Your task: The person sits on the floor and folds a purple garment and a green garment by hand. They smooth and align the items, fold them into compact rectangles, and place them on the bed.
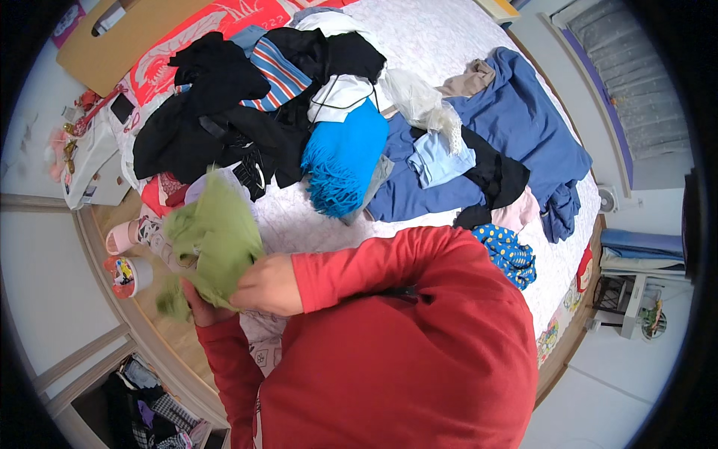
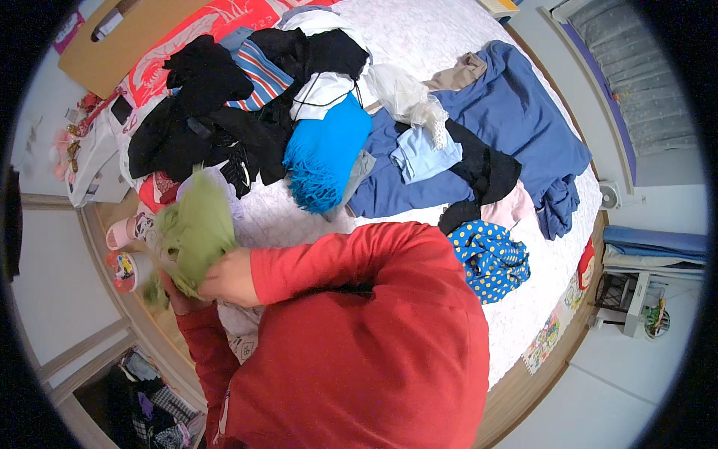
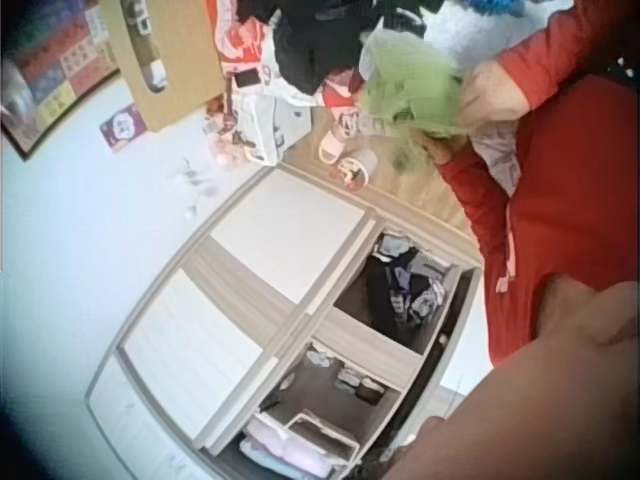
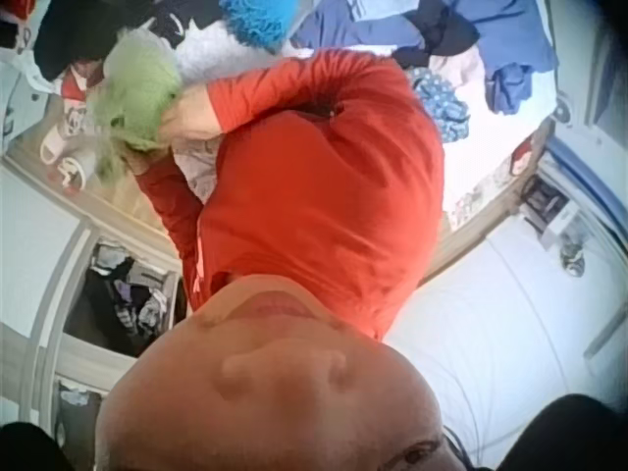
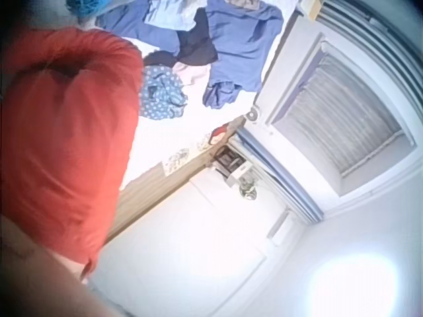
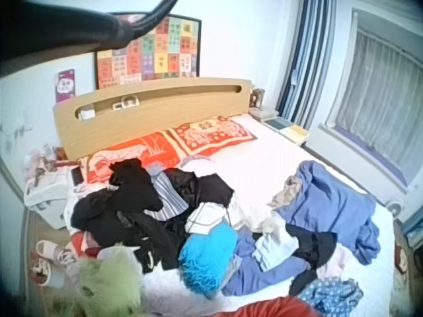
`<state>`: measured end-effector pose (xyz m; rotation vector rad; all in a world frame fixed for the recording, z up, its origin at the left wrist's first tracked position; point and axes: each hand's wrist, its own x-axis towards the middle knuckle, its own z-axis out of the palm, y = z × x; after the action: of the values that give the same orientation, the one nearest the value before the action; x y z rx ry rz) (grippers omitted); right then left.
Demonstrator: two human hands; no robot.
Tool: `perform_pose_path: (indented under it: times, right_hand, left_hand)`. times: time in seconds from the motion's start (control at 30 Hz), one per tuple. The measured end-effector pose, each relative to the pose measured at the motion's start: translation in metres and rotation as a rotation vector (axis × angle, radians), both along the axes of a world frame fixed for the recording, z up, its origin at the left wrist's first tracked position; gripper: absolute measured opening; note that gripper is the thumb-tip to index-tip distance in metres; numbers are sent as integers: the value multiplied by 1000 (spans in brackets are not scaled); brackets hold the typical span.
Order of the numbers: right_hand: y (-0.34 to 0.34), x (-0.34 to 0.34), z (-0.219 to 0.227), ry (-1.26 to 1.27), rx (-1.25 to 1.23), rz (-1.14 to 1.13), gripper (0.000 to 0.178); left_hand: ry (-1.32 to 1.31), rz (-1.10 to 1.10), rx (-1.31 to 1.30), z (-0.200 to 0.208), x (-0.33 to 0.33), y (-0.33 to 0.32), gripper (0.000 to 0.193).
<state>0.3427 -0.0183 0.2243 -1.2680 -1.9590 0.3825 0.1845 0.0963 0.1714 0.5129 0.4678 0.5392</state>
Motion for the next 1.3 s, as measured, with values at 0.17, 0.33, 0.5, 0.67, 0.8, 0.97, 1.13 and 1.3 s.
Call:
perform_pose_path:
  times: [0.17,0.33,0.5,0.67,0.8,0.97,1.13,1.3]
  right_hand:
    - [-10,-3,4,66,-347,-31,15]
    - [-15,0,-17,50,-335,32,15]
    - [-10,0,-47,188,-400,182,14]
    - [-8,6,-21,348,-422,330,16]
    - [31,17,13,343,-316,266,31]
    - [111,-9,87,556,-332,337,64]
    - [149,-77,170,93,-567,462,36]
    - [194,-106,218,617,-508,793,15]
  left_hand:
    - [211,57,147,6,-30,9,52]
    - [-88,197,239,32,-67,39,52]
    - [-25,535,369,68,-63,30,59]
    - [-434,217,260,85,-80,54,78]
    - [26,591,173,114,-76,52,85]
    - [-149,577,483,131,-102,48,83]
    - [-47,559,1022,195,-141,36,57]
    - [192,761,884,269,-198,37,43]
